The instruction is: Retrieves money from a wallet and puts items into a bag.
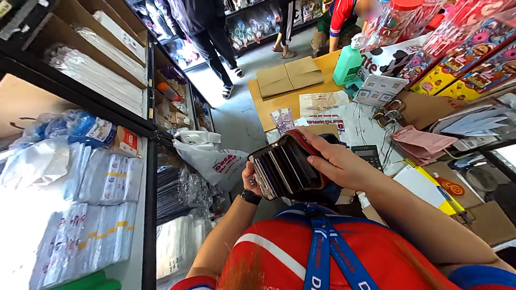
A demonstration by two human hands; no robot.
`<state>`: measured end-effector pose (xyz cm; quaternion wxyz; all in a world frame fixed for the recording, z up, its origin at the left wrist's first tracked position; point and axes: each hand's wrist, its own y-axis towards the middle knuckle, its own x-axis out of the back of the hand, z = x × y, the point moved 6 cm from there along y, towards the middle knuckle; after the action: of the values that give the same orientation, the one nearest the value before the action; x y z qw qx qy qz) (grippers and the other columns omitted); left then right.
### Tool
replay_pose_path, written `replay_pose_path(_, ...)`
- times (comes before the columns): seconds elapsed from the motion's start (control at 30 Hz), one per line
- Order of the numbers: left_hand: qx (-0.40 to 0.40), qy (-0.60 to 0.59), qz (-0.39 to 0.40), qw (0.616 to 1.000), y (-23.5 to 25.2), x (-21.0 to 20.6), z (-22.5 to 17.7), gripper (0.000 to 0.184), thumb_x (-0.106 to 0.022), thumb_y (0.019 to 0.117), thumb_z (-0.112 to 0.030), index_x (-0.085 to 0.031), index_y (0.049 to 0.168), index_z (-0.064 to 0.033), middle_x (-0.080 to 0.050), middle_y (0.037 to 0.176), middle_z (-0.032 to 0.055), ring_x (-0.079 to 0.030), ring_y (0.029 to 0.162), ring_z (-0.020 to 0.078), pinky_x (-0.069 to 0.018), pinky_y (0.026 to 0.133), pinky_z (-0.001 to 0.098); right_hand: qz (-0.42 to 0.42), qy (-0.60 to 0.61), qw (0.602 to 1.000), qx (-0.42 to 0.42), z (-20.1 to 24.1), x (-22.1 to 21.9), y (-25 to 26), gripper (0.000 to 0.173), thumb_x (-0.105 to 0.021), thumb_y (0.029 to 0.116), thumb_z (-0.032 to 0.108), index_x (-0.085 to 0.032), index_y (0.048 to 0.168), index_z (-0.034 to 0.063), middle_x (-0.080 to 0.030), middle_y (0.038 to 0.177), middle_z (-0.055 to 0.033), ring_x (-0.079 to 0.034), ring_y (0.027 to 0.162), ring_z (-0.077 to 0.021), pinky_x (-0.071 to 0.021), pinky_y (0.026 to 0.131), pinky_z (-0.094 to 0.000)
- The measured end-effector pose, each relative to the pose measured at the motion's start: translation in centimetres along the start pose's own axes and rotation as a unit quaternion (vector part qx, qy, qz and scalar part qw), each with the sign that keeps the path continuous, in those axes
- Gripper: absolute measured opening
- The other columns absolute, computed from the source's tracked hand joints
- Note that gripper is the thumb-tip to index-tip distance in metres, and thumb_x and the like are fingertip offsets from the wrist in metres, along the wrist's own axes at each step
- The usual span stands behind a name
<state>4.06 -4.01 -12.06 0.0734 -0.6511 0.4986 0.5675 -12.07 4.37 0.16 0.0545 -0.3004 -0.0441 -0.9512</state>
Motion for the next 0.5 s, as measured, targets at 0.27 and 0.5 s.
replay_pose_path(0.27, 0.032, -0.019, -0.018, 0.999, 0.1, 1.9, 1.5, 0.041, -0.064, 0.0973, -0.039, -0.073, 0.124, -0.0093, -0.076, 0.116, 0.0084, -0.073, 0.108, 0.0171, -0.0568, 0.098, 0.0353, 0.067, -0.144, 0.982, -0.106, 1.9, -1.1, 1.4, 0.102, -0.077, 0.0929, 0.022, -0.007, 0.166, 0.0127, -0.052, 0.147, -0.0205, -0.064, 0.117, -0.0361, -0.0532, 0.095, -0.0494)
replay_pose_path(0.5, 0.062, 0.05, -0.255, 0.964, 1.5, -0.5, 1.9, 0.026, -0.078, 0.0859, -0.033, -0.076, 0.103, -0.013, -0.078, 0.096, 0.0075, -0.076, 0.09, 0.0171, -0.0631, 0.082, 0.0358, -0.037, -0.092, 0.992, -0.077, -0.6, -0.2, 1.0, 0.102, -0.08, 0.0864, 0.043, -0.023, 0.163, 0.0075, -0.054, 0.148, -0.0207, -0.061, 0.122, -0.0378, -0.0516, 0.097, -0.0556)
